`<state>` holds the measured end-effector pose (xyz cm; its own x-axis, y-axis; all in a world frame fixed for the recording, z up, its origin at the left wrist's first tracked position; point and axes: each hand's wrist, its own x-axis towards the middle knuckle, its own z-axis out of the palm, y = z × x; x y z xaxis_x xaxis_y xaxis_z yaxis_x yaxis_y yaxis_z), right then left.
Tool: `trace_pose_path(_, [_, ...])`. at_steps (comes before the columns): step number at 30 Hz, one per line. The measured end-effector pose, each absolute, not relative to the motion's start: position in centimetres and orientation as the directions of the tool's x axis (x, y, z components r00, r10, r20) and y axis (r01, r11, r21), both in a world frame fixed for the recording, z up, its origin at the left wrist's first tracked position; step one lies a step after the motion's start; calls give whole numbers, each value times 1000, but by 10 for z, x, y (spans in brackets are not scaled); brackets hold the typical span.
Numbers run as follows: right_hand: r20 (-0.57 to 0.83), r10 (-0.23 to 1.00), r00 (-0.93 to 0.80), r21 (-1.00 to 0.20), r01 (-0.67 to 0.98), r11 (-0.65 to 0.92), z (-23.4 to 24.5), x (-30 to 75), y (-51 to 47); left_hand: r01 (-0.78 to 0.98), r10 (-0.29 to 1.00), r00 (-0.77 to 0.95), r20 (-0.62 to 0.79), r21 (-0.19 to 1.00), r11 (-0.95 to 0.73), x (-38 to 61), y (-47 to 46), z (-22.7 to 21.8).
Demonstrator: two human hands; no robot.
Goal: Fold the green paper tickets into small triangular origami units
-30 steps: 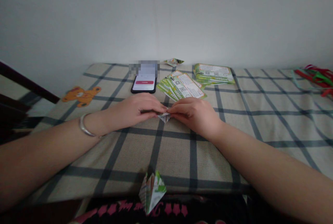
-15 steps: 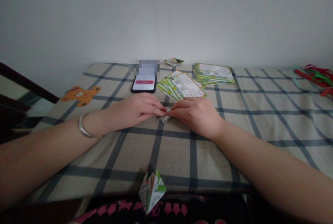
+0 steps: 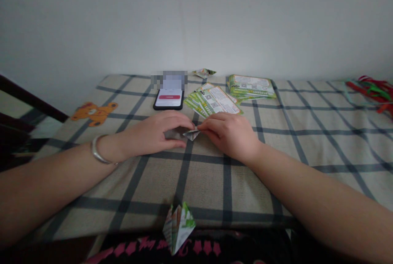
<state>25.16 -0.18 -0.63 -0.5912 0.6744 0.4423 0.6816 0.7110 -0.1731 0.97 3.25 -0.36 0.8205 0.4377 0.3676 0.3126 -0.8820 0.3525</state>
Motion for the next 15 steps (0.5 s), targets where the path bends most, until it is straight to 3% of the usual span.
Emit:
trace_pose_path(3, [443,750,-491,-362,668,650,-5,249,-3,383,486,764,424,309,-871,13,26,-1])
trace_pose_path(6, [429,788,-442,-477,630,613,-3,245,-4,421,523,703,483,310,-852,16,21,0])
trace_pose_path(11, [442,781,-442,-562,542,625,-2,239,-7,492,645,595,480,417,-764,21,16,-3])
trace_pose_path(15, [474,756,-451,-569,499,654,-2,236,-8,494,646,598,475,415,-764,25,13,-4])
